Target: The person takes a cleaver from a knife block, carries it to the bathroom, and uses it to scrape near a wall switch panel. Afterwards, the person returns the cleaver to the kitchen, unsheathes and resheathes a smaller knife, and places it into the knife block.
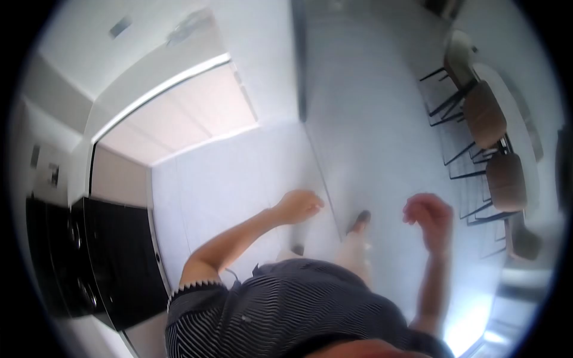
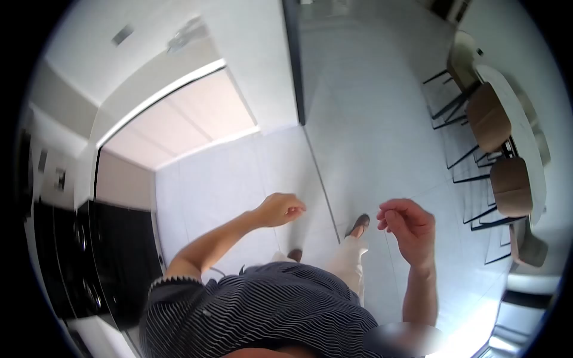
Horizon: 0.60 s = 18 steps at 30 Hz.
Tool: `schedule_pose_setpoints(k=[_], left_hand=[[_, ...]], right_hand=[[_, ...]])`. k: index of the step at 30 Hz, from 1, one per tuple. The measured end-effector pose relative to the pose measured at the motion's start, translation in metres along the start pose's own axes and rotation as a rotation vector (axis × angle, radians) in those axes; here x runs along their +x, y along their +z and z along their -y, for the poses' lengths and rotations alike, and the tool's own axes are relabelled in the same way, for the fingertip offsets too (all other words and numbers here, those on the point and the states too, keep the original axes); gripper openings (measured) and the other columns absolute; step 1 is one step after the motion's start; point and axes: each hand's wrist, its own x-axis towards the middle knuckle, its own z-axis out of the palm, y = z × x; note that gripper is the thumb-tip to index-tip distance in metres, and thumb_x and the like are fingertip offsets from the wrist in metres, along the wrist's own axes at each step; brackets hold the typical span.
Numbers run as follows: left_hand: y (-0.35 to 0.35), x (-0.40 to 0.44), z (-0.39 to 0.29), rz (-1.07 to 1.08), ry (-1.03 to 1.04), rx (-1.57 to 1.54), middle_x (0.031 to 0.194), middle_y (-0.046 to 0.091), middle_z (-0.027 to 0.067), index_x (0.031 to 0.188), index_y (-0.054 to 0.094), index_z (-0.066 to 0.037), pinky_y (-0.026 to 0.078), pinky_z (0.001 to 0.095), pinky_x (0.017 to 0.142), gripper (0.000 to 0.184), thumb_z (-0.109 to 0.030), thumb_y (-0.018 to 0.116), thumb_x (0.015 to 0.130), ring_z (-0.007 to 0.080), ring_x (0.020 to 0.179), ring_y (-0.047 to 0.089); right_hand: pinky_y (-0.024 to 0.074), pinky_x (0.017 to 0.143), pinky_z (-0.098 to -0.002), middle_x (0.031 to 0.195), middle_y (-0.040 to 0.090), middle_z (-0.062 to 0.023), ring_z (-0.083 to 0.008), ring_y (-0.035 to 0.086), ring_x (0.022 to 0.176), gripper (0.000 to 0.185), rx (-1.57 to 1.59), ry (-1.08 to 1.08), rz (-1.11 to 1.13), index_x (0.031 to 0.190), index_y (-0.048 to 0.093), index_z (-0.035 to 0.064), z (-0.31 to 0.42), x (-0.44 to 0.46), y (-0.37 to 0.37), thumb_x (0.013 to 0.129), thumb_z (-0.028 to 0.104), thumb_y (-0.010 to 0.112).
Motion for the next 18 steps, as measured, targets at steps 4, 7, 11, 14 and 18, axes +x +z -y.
schedule_pose_setpoints(k=[4, 7, 11, 14, 18], left_hand=[[-0.012, 0.018, 0.002, 0.022, -0.081, 0.061, 0.083, 0.063, 0.0085, 0.092, 0.066, -0.009, 0.048, 0.0317, 0.067, 0.017, -0.015, 0.058, 0.079, 0.0218, 0.074, 0.061], [-0.009, 0.013, 0.027, 0.009, -0.294, 0.101, 0.089, 0.063, 0.0098, 0.095, 0.065, -0.013, 0.046, 0.0353, 0.074, 0.02, -0.02, 0.053, 0.08, 0.0261, 0.083, 0.059], [-0.011, -0.021, 0.087, 0.087, -0.482, 0.125, 0.093, 0.064, 0.0104, 0.096, 0.065, -0.014, 0.046, 0.0361, 0.08, 0.023, -0.024, 0.052, 0.079, 0.0284, 0.089, 0.059], [-0.015, -0.048, 0.115, 0.069, -0.601, 0.055, 0.091, 0.065, 0.0102, 0.094, 0.066, -0.015, 0.047, 0.0371, 0.079, 0.023, -0.026, 0.053, 0.078, 0.0285, 0.087, 0.06], [-0.017, -0.035, 0.155, 0.1, -0.642, 0.161, 0.094, 0.065, 0.0077, 0.093, 0.066, -0.015, 0.047, 0.0376, 0.078, 0.022, -0.027, 0.053, 0.078, 0.0268, 0.088, 0.06]], right_hand=[[0.0452, 0.047, -0.0211, 0.078, 0.064, -0.0094, -0.0135, 0.059, 0.056, 0.01, -0.012, -0.591, 0.285, 0.089, 0.065, 0.0015, 0.096, 0.016, 0.004, 0.08, 0.002, 0.059], [0.0431, 0.041, -0.0231, 0.077, 0.063, -0.011, -0.0148, 0.057, 0.053, 0.015, -0.079, -0.997, 0.612, 0.094, 0.061, 0.0037, 0.127, 0.024, 0.002, 0.081, 0.01, 0.061], [0.0448, 0.044, -0.0232, 0.078, 0.062, -0.0108, -0.0152, 0.058, 0.055, 0.014, 0.154, -0.983, 0.877, 0.094, 0.06, 0.0032, 0.152, 0.057, -0.017, 0.083, 0.011, 0.058], [0.046, 0.046, -0.0232, 0.078, 0.062, -0.0107, -0.0155, 0.058, 0.057, 0.014, 0.336, -0.873, 0.952, 0.095, 0.059, 0.0029, 0.159, 0.098, -0.018, 0.084, 0.012, 0.057], [0.0477, 0.049, -0.0233, 0.079, 0.061, -0.0106, -0.0159, 0.059, 0.059, 0.014, 0.68, -0.71, 1.144, 0.095, 0.058, 0.0024, 0.143, 0.178, -0.051, 0.086, 0.013, 0.054]])
